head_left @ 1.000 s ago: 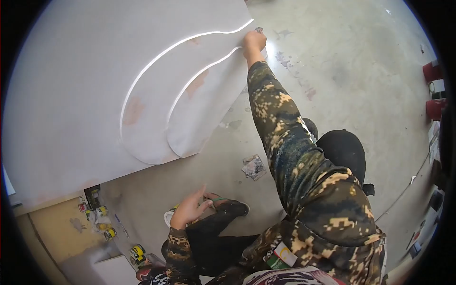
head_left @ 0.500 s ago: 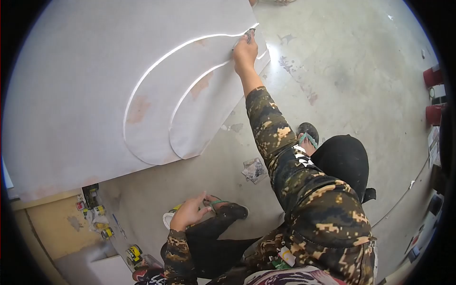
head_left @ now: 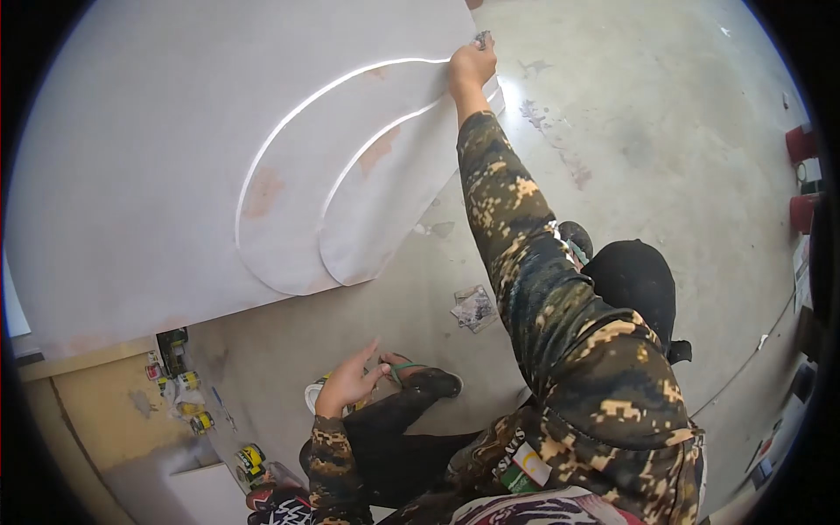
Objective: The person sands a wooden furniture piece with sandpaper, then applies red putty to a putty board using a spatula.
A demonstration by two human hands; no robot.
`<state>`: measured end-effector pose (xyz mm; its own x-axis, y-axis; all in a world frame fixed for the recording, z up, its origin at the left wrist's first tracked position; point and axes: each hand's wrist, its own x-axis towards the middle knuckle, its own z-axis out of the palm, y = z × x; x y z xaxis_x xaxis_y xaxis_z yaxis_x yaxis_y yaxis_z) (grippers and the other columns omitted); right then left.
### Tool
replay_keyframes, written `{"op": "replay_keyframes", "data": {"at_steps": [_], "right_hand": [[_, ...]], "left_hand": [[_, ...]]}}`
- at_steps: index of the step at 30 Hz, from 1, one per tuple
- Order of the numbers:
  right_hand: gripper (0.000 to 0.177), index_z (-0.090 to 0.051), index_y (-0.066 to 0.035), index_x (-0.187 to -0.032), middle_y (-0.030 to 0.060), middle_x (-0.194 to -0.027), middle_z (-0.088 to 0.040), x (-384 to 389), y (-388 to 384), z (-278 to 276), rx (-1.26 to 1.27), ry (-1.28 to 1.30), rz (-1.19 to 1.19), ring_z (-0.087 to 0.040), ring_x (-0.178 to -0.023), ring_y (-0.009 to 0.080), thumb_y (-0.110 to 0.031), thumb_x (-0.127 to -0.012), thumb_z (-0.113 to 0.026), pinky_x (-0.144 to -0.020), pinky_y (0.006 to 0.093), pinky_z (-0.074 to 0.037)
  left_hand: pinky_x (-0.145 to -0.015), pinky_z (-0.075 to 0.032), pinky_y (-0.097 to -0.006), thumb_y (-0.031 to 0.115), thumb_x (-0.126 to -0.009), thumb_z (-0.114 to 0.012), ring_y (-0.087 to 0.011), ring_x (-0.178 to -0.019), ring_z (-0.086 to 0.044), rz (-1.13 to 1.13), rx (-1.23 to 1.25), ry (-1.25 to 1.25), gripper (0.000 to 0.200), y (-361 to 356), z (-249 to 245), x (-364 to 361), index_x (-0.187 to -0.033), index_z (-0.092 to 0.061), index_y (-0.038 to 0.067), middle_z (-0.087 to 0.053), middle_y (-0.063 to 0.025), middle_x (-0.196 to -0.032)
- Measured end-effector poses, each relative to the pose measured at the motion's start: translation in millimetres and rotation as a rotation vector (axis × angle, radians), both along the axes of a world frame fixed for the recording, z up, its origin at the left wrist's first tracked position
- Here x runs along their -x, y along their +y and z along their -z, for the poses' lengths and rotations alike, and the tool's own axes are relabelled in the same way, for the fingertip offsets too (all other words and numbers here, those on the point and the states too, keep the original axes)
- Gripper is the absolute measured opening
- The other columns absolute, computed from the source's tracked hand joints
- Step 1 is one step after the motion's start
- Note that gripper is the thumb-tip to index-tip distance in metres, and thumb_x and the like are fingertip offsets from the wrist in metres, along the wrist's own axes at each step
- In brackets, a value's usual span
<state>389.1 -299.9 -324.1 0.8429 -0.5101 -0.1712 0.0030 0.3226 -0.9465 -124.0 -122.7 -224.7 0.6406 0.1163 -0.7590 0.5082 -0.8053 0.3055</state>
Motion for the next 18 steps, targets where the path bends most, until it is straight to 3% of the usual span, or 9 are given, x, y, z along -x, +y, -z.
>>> {"op": "replay_keyframes", "data": {"at_steps": [2,5,8,9,10,12,14,16,18], "right_hand": [[0.044,-0.045,0.008,-0.135,0.0268,-0.141,-0.044,20,0,-15,-0.054,-0.028,0.026,-0.038,-0.136,0.0379,-0.011,-0.096,-0.043,-0.113,0.0388,-0.031],[0.048,-0.038,0.009,-0.139,0.0286,-0.142,-0.042,65,32,-8,0.251,-0.160,-0.064,-0.035,-0.138,0.0381,-0.011,-0.096,-0.041,-0.113,0.0393,-0.031],[0.049,-0.037,0.009,-0.140,0.0305,-0.139,-0.044,27,21,13,0.220,-0.087,0.069,-0.040,-0.134,0.0410,-0.012,-0.095,-0.042,-0.111,0.0412,-0.032],[0.048,-0.039,0.010,-0.139,0.0318,-0.134,-0.049,13,7,15,0.052,0.016,-0.008,-0.045,-0.128,0.0438,-0.012,-0.095,-0.042,-0.109,0.0430,-0.034],[0.048,-0.039,0.010,-0.139,0.0318,-0.134,-0.049,15,3,3,0.047,0.016,-0.001,-0.045,-0.128,0.0438,-0.012,-0.095,-0.042,-0.109,0.0430,-0.034],[0.046,-0.042,0.010,-0.136,0.0319,-0.128,-0.054,22,-6,-28,0.069,-0.138,0.101,-0.049,-0.122,0.0465,-0.012,-0.096,-0.043,-0.107,0.0454,-0.033],[0.046,-0.041,0.012,-0.135,0.0316,-0.132,-0.051,44,9,-44,0.141,-0.161,0.056,-0.047,-0.125,0.0462,-0.013,-0.096,-0.041,-0.111,0.0506,-0.026],[0.046,-0.039,0.013,-0.134,0.0314,-0.138,-0.045,52,27,-40,0.385,-0.171,-0.018,-0.044,-0.127,0.0456,-0.013,-0.095,-0.040,-0.113,0.0572,-0.017],[0.047,-0.036,0.014,-0.134,0.0310,-0.142,-0.041,42,24,-39,0.392,-0.193,-0.017,-0.042,-0.130,0.0440,-0.012,-0.095,-0.038,-0.114,0.0608,-0.011]], "left_hand": [[-0.099,-0.044,-0.0408,0.040,-0.090,-0.062,-0.0405,-0.118,-0.055,0.014,0.030,-0.143,0.069,-1,5,-7,-0.143,-0.040,0.002,-0.056,-0.0276,-0.128],[-0.097,-0.045,-0.0414,0.041,-0.091,-0.062,-0.0408,-0.116,-0.056,0.182,-0.123,0.071,0.068,-6,-2,-9,-0.143,-0.040,0.003,-0.057,-0.0283,-0.126],[-0.098,-0.044,-0.0422,0.043,-0.091,-0.060,-0.0416,-0.116,-0.056,0.155,-0.074,0.059,0.068,-1,7,1,-0.143,-0.040,0.003,-0.057,-0.0291,-0.125],[-0.098,-0.044,-0.0429,0.044,-0.091,-0.060,-0.0419,-0.116,-0.056,0.063,-0.030,0.003,0.069,-4,5,-2,-0.143,-0.040,0.003,-0.057,-0.0295,-0.125],[-0.099,-0.044,-0.0435,0.045,-0.091,-0.060,-0.0422,-0.116,-0.056,-0.022,0.016,-0.056,0.070,-4,3,-6,-0.143,-0.040,0.003,-0.057,-0.0298,-0.125],[-0.099,-0.044,-0.0422,0.043,-0.091,-0.060,-0.0391,-0.117,-0.056,0.070,-0.037,-0.010,0.069,9,17,3,-0.144,-0.039,0.004,-0.056,-0.0275,-0.128],[-0.099,-0.044,-0.0409,0.041,-0.092,-0.061,-0.0361,-0.118,-0.057,0.151,-0.088,0.055,0.068,13,22,6,-0.145,-0.038,0.005,-0.056,-0.0251,-0.131],[-0.098,-0.045,-0.0400,0.039,-0.092,-0.061,-0.0342,-0.117,-0.058,0.232,-0.157,0.136,0.067,9,21,3,-0.145,-0.038,0.004,-0.056,-0.0243,-0.131],[-0.098,-0.045,-0.0398,0.039,-0.092,-0.061,-0.0340,-0.117,-0.059,0.156,-0.101,0.071,0.067,7,23,-1,-0.145,-0.038,0.004,-0.056,-0.0240,-0.131]]}}
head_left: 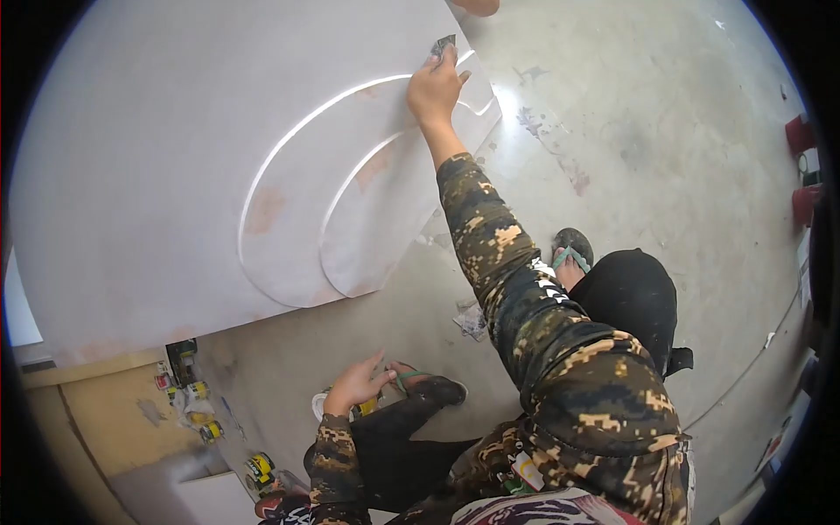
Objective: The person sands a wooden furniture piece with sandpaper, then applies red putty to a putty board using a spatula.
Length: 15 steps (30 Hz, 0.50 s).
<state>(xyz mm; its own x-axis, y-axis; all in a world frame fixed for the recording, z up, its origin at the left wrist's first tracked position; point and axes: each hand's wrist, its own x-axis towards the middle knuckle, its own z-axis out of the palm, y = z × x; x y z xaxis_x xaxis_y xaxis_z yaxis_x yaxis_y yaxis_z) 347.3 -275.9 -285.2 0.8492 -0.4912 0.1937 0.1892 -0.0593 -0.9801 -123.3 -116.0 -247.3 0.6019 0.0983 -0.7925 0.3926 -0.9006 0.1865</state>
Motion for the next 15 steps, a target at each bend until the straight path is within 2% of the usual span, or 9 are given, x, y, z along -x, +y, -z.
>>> {"op": "replay_keyframes", "data": {"at_steps": [1,5,7,8,10,12,14,15], "right_hand": [[0.047,-0.037,0.013,-0.135,0.0310,-0.141,-0.041,-9,-5,-1,-0.010,0.007,0.017,-0.041,-0.131,0.0439,-0.012,-0.095,-0.039,-0.114,0.0598,-0.012],[0.047,-0.038,0.011,-0.136,0.0309,-0.138,-0.044,-34,-15,-1,-0.076,0.028,0.128,-0.041,-0.131,0.0440,-0.012,-0.095,-0.039,-0.115,0.0578,-0.013],[0.045,-0.040,0.010,-0.134,0.0306,-0.136,-0.047,-18,-14,-13,-0.155,0.051,0.087,-0.042,-0.129,0.0444,-0.012,-0.095,-0.039,-0.114,0.0573,-0.015],[0.043,-0.042,0.009,-0.133,0.0303,-0.133,-0.049,-12,-13,-21,-0.247,0.075,0.047,-0.043,-0.128,0.0448,-0.011,-0.095,-0.039,-0.114,0.0567,-0.016],[0.042,-0.042,0.009,-0.132,0.0299,-0.132,-0.050,-7,-6,-14,-0.191,-0.009,0.063,-0.044,-0.127,0.0453,-0.012,-0.095,-0.039,-0.114,0.0566,-0.017],[0.042,-0.043,0.009,-0.131,0.0295,-0.131,-0.052,-6,-11,-13,-0.136,-0.089,0.060,-0.045,-0.126,0.0458,-0.012,-0.096,-0.039,-0.114,0.0564,-0.018],[0.044,-0.042,0.009,-0.134,0.0298,-0.135,-0.049,-18,-39,-14,-0.316,0.166,-0.077,-0.042,-0.130,0.0459,-0.013,-0.096,-0.039,-0.115,0.0555,-0.015],[0.045,-0.041,0.008,-0.135,0.0300,-0.135,-0.048,-32,-23,-4,-0.276,0.052,0.039,-0.041,-0.131,0.0448,-0.015,-0.097,-0.041,-0.116,0.0555,-0.014]], "left_hand": [[-0.098,-0.046,-0.0396,0.039,-0.092,-0.061,-0.0338,-0.116,-0.059,-0.085,0.058,-0.065,0.067,1,0,0,-0.145,-0.038,0.004,-0.056,-0.0238,-0.131],[-0.098,-0.046,-0.0392,0.040,-0.092,-0.061,-0.0336,-0.117,-0.059,-0.080,0.072,-0.098,0.067,1,0,3,-0.145,-0.039,0.004,-0.055,-0.0233,-0.132],[-0.102,-0.042,-0.0414,0.044,-0.091,-0.059,-0.0410,-0.121,-0.054,-0.047,0.086,-0.080,0.071,-4,-1,-3,-0.141,-0.040,-0.002,-0.055,-0.0286,-0.129],[-0.102,-0.042,-0.0414,0.044,-0.091,-0.059,-0.0410,-0.121,-0.054,-0.036,0.083,-0.082,0.071,-6,-3,-8,-0.141,-0.040,-0.002,-0.055,-0.0286,-0.129],[-0.102,-0.042,-0.0418,0.044,-0.092,-0.059,-0.0415,-0.121,-0.053,-0.005,0.048,0.033,0.070,-10,-5,-11,-0.141,-0.041,-0.003,-0.055,-0.0286,-0.129],[-0.102,-0.042,-0.0421,0.043,-0.092,-0.059,-0.0420,-0.121,-0.053,-0.032,0.055,-0.021,0.069,-8,-2,-11,-0.141,-0.041,-0.003,-0.054,-0.0286,-0.130],[-0.102,-0.042,-0.0424,0.043,-0.092,-0.059,-0.0424,-0.121,-0.053,-0.061,0.061,-0.067,0.069,-6,-6,-7,-0.140,-0.041,-0.002,-0.054,-0.0286,-0.130],[-0.102,-0.042,-0.0423,0.043,-0.092,-0.059,-0.0425,-0.121,-0.052,-0.052,0.087,-0.096,0.068,-9,-10,-11,-0.141,-0.041,-0.002,-0.054,-0.0285,-0.130]]}}
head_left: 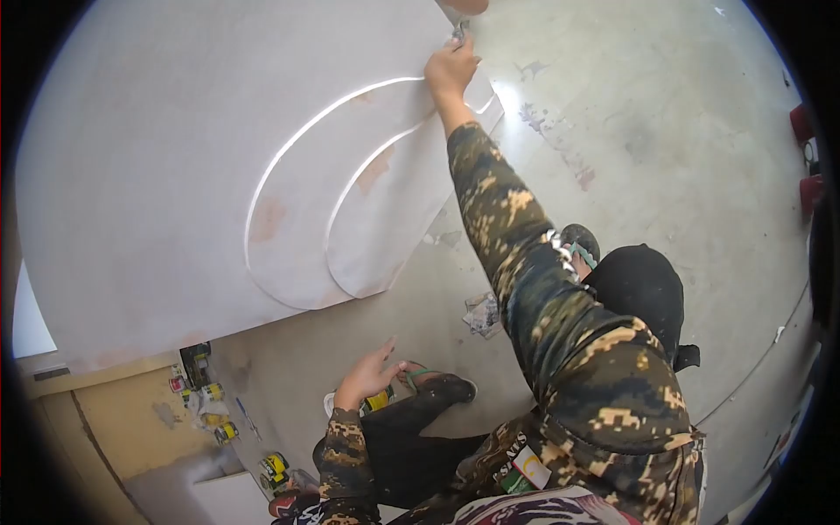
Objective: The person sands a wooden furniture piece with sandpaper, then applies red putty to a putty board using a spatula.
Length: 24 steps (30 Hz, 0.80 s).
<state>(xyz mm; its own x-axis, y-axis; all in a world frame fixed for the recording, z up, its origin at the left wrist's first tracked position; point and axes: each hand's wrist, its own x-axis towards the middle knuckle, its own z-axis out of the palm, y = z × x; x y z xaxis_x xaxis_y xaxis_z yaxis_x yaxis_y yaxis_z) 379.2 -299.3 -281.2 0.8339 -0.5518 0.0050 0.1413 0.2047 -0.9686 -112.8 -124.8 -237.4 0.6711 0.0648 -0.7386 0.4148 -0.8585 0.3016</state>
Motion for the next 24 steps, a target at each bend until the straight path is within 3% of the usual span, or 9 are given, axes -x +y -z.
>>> {"op": "replay_keyframes", "data": {"at_steps": [3,4,5,7,11,14,19,21,24], "right_hand": [[0.040,-0.045,0.007,-0.130,0.0295,-0.134,-0.049,26,27,-8,0.060,-0.137,0.068,-0.042,-0.130,0.0432,-0.015,-0.097,-0.041,-0.115,0.0567,-0.015],[0.039,-0.046,0.005,-0.130,0.0295,-0.130,-0.053,31,24,-13,0.161,-0.167,0.131,-0.047,-0.124,0.0448,-0.015,-0.097,-0.041,-0.112,0.0527,-0.025],[0.039,-0.046,0.005,-0.130,0.0295,-0.130,-0.053,24,14,-13,0.157,-0.167,0.131,-0.047,-0.124,0.0448,-0.015,-0.097,-0.041,-0.112,0.0527,-0.025],[0.041,-0.048,0.004,-0.131,0.0302,-0.119,-0.059,5,-13,-5,0.025,0.038,-0.001,-0.056,-0.111,0.0459,-0.016,-0.096,-0.043,-0.099,0.0470,-0.041],[0.039,-0.049,0.004,-0.129,0.0312,-0.121,-0.057,5,-16,-13,-0.016,0.068,-0.053,-0.054,-0.114,0.0462,-0.016,-0.096,-0.043,-0.099,0.0484,-0.041],[0.036,-0.048,0.002,-0.129,0.0273,-0.117,-0.061,36,26,2,0.157,-0.124,0.160,-0.056,-0.109,0.0471,-0.012,-0.096,-0.042,-0.096,0.0491,-0.042],[0.040,-0.044,0.002,-0.134,0.0285,-0.127,-0.056,12,-6,-3,-0.018,0.017,0.013,-0.050,-0.119,0.0485,-0.011,-0.096,-0.043,-0.105,0.0476,-0.035],[0.040,-0.044,0.002,-0.134,0.0289,-0.127,-0.056,15,5,-14,-0.029,0.061,0.038,-0.049,-0.120,0.0483,-0.011,-0.096,-0.043,-0.106,0.0477,-0.035],[0.035,-0.052,0.003,-0.124,0.0315,-0.109,-0.061,45,39,-13,0.108,-0.182,0.205,-0.058,-0.106,0.0449,-0.016,-0.095,-0.044,-0.091,0.0491,-0.045]], "left_hand": [[-0.102,-0.042,-0.0420,0.040,-0.092,-0.059,-0.0423,-0.121,-0.052,0.062,-0.015,0.011,0.067,-2,3,-9,-0.142,-0.041,0.000,-0.054,-0.0283,-0.130],[-0.102,-0.042,-0.0419,0.039,-0.092,-0.059,-0.0421,-0.121,-0.052,0.107,-0.061,0.060,0.066,-2,-1,-3,-0.142,-0.040,0.001,-0.054,-0.0282,-0.130],[-0.102,-0.042,-0.0419,0.039,-0.092,-0.059,-0.0421,-0.121,-0.052,0.107,-0.065,0.060,0.066,-1,1,0,-0.142,-0.040,0.001,-0.054,-0.0282,-0.130],[-0.101,-0.042,-0.0426,0.039,-0.092,-0.059,-0.0419,-0.121,-0.053,0.050,-0.019,-0.030,0.066,1,2,1,-0.143,-0.040,0.002,-0.054,-0.0286,-0.130],[-0.101,-0.043,-0.0427,0.041,-0.092,-0.059,-0.0424,-0.121,-0.053,0.040,0.034,-0.081,0.066,-8,-2,-15,-0.143,-0.040,0.002,-0.054,-0.0290,-0.130],[-0.101,-0.042,-0.0425,0.041,-0.093,-0.058,-0.0422,-0.120,-0.053,0.174,-0.111,0.117,0.066,-4,0,-6,-0.143,-0.040,0.003,-0.054,-0.0289,-0.130],[-0.102,-0.041,-0.0440,0.047,-0.092,-0.056,-0.0417,-0.121,-0.053,-0.074,0.058,-0.069,0.069,-7,-1,-7,-0.143,-0.041,0.004,-0.054,-0.0299,-0.129],[-0.101,-0.043,-0.0421,0.044,-0.092,-0.059,-0.0380,-0.119,-0.056,0.039,-0.034,-0.012,0.068,-5,3,-10,-0.144,-0.040,0.004,-0.054,-0.0272,-0.131],[-0.100,-0.044,-0.0414,0.042,-0.092,-0.060,-0.0372,-0.118,-0.057,0.119,-0.122,0.081,0.067,8,8,5,-0.144,-0.040,0.004,-0.056,-0.0265,-0.130]]}}
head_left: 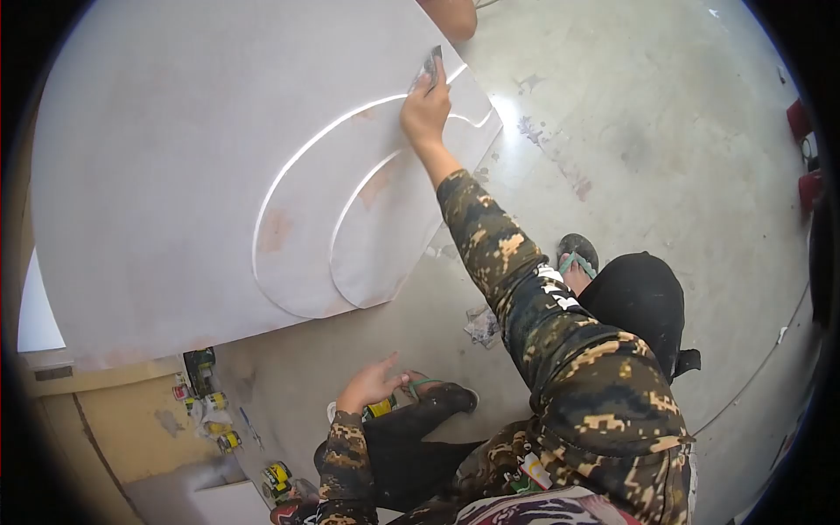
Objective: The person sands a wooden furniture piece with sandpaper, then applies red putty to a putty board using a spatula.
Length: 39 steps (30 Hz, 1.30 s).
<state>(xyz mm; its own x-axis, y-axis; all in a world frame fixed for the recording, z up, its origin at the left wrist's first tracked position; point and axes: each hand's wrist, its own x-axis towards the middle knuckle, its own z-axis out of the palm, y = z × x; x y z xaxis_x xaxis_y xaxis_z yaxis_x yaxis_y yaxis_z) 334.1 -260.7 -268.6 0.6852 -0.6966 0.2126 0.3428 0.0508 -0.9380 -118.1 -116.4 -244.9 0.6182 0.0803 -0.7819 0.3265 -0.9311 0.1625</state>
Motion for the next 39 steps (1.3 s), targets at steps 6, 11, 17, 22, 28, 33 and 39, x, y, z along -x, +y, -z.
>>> {"op": "replay_keyframes", "data": {"at_steps": [6,11,17,22,28,33,39], "right_hand": [[0.045,-0.041,0.007,-0.136,0.0315,-0.131,-0.051,-29,-36,-7,-0.169,0.232,-0.241,-0.047,-0.125,0.0455,-0.014,-0.096,-0.043,-0.106,0.0452,-0.037],[0.042,-0.048,0.008,-0.131,0.0305,-0.121,-0.058,4,3,-29,0.212,-0.052,0.006,-0.056,-0.115,0.0446,-0.014,-0.095,-0.043,-0.098,0.0465,-0.043],[0.047,-0.042,0.010,-0.135,0.0306,-0.137,-0.047,-30,-46,-50,-0.100,0.151,-0.398,-0.040,-0.132,0.0431,-0.013,-0.094,-0.044,-0.114,0.0455,-0.027],[0.041,-0.050,0.010,-0.127,0.0309,-0.127,-0.055,-26,-18,-56,0.203,-0.108,0.054,-0.052,-0.119,0.0447,-0.011,-0.092,-0.045,-0.104,0.0439,-0.039],[0.040,-0.053,0.010,-0.125,0.0290,-0.126,-0.056,-29,-30,-67,-0.003,0.085,-0.153,-0.054,-0.118,0.0427,-0.013,-0.093,-0.046,-0.104,0.0423,-0.040],[0.037,-0.054,0.008,-0.123,0.0308,-0.124,-0.056,-26,-52,-49,-0.171,0.242,-0.206,-0.054,-0.117,0.0434,-0.009,-0.090,-0.047,-0.102,0.0455,-0.040],[0.040,-0.052,0.006,-0.127,0.0297,-0.127,-0.055,-9,-39,-67,0.057,-0.036,-0.253,-0.052,-0.120,0.0444,-0.011,-0.091,-0.045,-0.103,0.0454,-0.040]], "left_hand": [[-0.100,-0.043,-0.0425,0.043,-0.091,-0.060,-0.0403,-0.119,-0.055,-0.138,0.130,-0.116,0.068,-5,-4,1,-0.144,-0.040,0.004,-0.057,-0.0283,-0.125],[-0.100,-0.044,-0.0389,0.037,-0.092,-0.062,-0.0325,-0.118,-0.058,0.044,-0.015,0.071,0.065,-5,-6,-1,-0.144,-0.040,0.004,-0.055,-0.0237,-0.132],[-0.102,-0.043,-0.0394,0.040,-0.092,-0.062,-0.0340,-0.122,-0.055,-0.194,0.152,-0.161,0.067,-5,-4,-5,-0.144,-0.040,0.004,-0.053,-0.0243,-0.134],[-0.101,-0.044,-0.0397,0.039,-0.092,-0.062,-0.0333,-0.120,-0.056,-0.041,0.018,0.059,0.067,-5,-8,2,-0.144,-0.039,0.003,-0.053,-0.0242,-0.134],[-0.100,-0.044,-0.0397,0.041,-0.092,-0.061,-0.0339,-0.120,-0.056,-0.104,0.047,-0.069,0.068,1,0,-1,-0.144,-0.039,0.004,-0.056,-0.0231,-0.131],[-0.100,-0.044,-0.0416,0.042,-0.091,-0.060,-0.0389,-0.119,-0.056,0.003,0.046,-0.051,0.067,-7,-5,-6,-0.142,-0.042,0.001,-0.054,-0.0277,-0.130],[-0.099,-0.045,-0.0398,0.040,-0.092,-0.060,-0.0354,-0.114,-0.059,-0.009,0.061,-0.116,0.064,-5,-8,-10,-0.141,-0.043,0.003,-0.056,-0.0235,-0.130]]}}
